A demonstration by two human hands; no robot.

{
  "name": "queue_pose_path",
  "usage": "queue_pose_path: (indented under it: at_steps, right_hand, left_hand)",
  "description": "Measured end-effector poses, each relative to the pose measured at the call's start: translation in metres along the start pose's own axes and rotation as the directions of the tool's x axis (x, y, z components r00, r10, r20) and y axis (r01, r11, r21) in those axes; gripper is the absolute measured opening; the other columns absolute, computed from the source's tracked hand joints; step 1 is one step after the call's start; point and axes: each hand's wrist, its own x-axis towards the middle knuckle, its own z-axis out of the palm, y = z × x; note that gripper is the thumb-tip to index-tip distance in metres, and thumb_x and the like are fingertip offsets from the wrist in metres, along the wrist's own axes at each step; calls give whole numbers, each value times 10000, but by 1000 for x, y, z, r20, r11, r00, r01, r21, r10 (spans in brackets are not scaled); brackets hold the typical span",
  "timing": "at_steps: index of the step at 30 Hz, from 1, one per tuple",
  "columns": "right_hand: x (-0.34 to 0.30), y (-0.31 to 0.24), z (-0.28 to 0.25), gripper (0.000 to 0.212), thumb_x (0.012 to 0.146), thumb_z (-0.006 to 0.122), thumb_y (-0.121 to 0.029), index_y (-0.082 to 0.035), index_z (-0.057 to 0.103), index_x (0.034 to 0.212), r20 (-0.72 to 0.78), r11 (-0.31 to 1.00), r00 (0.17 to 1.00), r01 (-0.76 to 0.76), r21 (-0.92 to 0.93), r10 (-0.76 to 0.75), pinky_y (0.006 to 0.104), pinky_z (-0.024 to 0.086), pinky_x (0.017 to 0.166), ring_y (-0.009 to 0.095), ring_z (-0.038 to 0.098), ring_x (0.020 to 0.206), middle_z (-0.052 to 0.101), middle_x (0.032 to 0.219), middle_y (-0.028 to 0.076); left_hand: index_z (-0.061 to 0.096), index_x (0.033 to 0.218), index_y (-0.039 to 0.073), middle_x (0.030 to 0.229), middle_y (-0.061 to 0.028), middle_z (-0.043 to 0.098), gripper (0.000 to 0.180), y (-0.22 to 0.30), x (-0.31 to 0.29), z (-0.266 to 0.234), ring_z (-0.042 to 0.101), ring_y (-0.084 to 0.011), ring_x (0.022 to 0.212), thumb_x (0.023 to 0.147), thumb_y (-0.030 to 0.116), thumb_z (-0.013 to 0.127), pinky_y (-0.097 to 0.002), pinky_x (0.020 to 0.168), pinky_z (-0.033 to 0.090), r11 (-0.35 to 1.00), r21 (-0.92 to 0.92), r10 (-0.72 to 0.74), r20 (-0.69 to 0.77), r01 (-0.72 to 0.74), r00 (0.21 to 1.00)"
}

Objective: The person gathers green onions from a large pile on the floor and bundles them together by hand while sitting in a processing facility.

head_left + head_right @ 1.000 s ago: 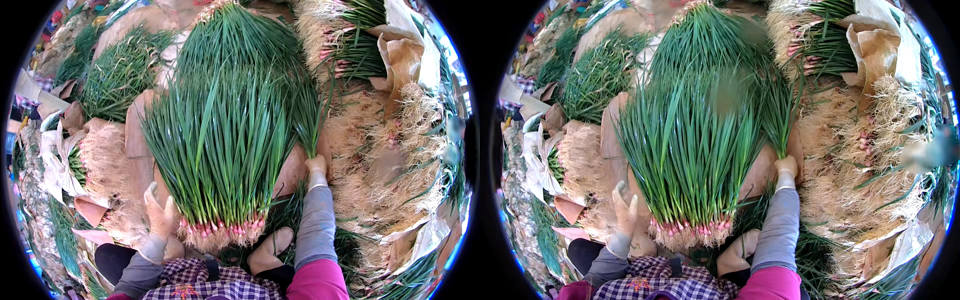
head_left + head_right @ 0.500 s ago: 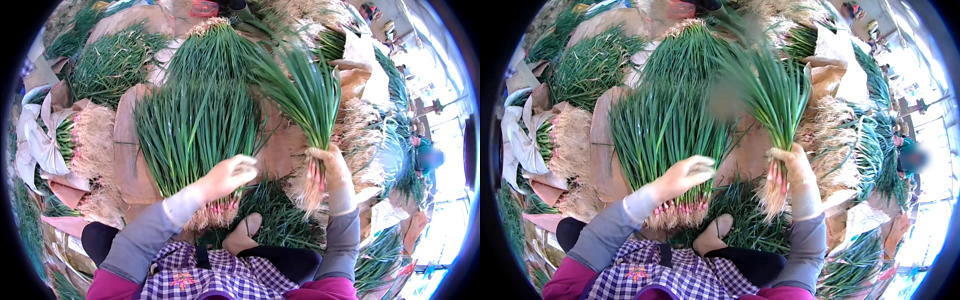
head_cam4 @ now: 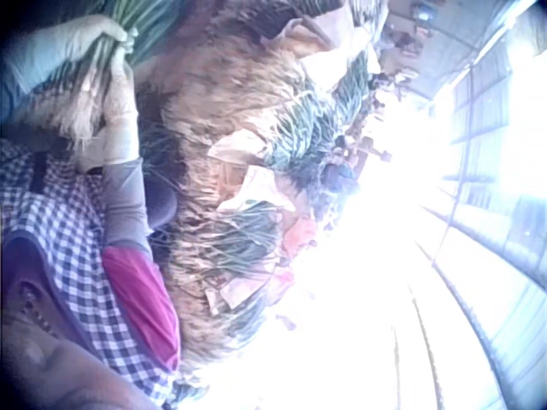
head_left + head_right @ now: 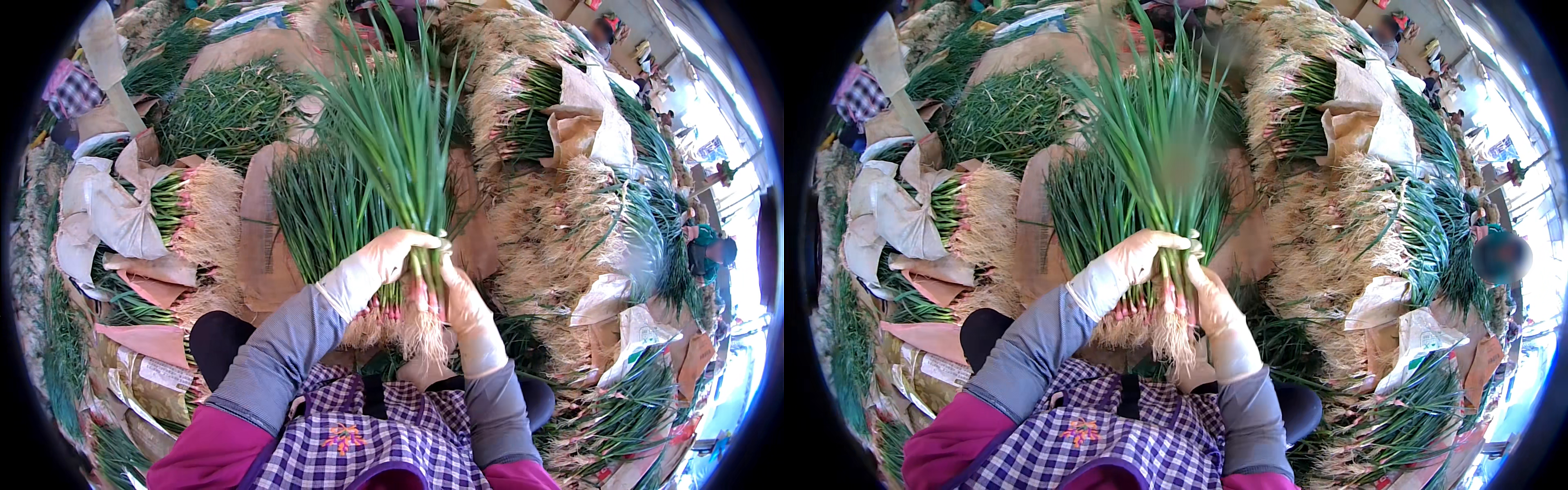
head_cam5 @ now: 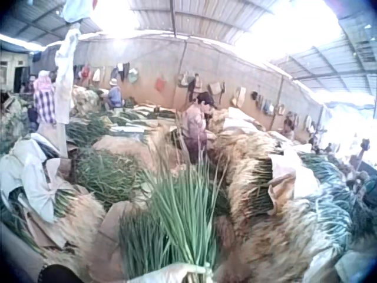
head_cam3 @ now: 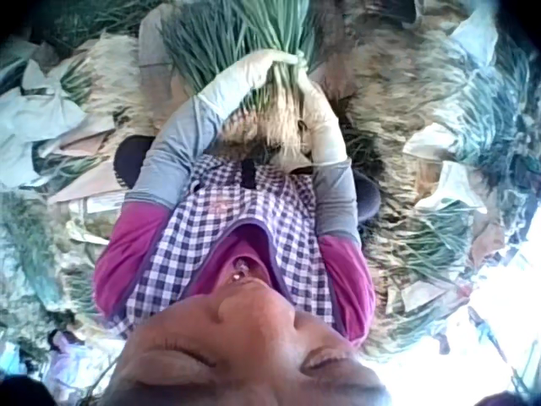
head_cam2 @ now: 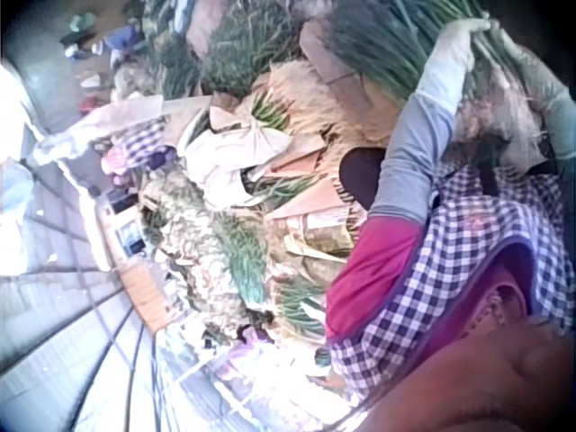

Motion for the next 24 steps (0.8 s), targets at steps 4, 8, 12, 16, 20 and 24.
queue_pose_path:
  at_steps: [4,8,12,16,20,24]
  right_hand:
    - [-30,65,0,566,928,447,-450,9,497,1255,-179,707,810,353,-613,-559,390,365,994,279,474,1159,500,1259,181]
    - [-35,116,13,538,873,474,-360,0,500,1272,167,-154,651,77,-985,-741,486,261,1080,415,352,1294,392,1403,207]
    - [-30,106,5,538,881,437,-375,4,525,1253,321,-302,542,127,-945,-777,596,156,1078,403,331,1317,410,1386,216]
    - [-24,98,16,540,888,438,-382,30,531,1225,558,-444,515,337,-830,-651,605,188,1070,379,395,1287,454,1355,206]
    - [-39,83,10,482,928,389,-269,44,483,1282,533,-224,634,503,-835,-560,456,260,1086,348,423,1268,447,1365,192]
    - [-43,56,43,631,954,506,-323,28,255,1414,-75,775,821,498,-388,-565,339,367,996,212,468,1147,428,1327,113]
  left_hand:
    - [538,1151,-26,1110,-175,605,300,-39,-14,-49,612,-294,1000,905,146,545,-435,799,539,977,-184,-144,-202,107,969]
    - [591,1075,25,1106,-112,630,275,-111,-3,-59,612,-261,960,933,244,502,-469,797,523,907,-404,-182,-124,118,975]
    - [583,1056,45,1035,-116,631,240,-116,-24,-11,614,-239,939,932,213,464,-361,857,510,868,-488,-127,-48,87,991]
    - [579,1060,32,1024,-125,633,235,-133,-30,-35,619,-233,933,926,191,470,-356,854,514,848,-520,-70,85,104,994]
    - [580,1065,12,951,-131,643,227,-94,-65,-10,637,-214,880,918,154,480,-339,818,534,932,-338,-94,118,129,989]
    - [646,974,34,793,-44,659,151,-53,-88,-2,555,-76,607,878,127,576,-161,470,400,984,120,140,-39,-134,989]
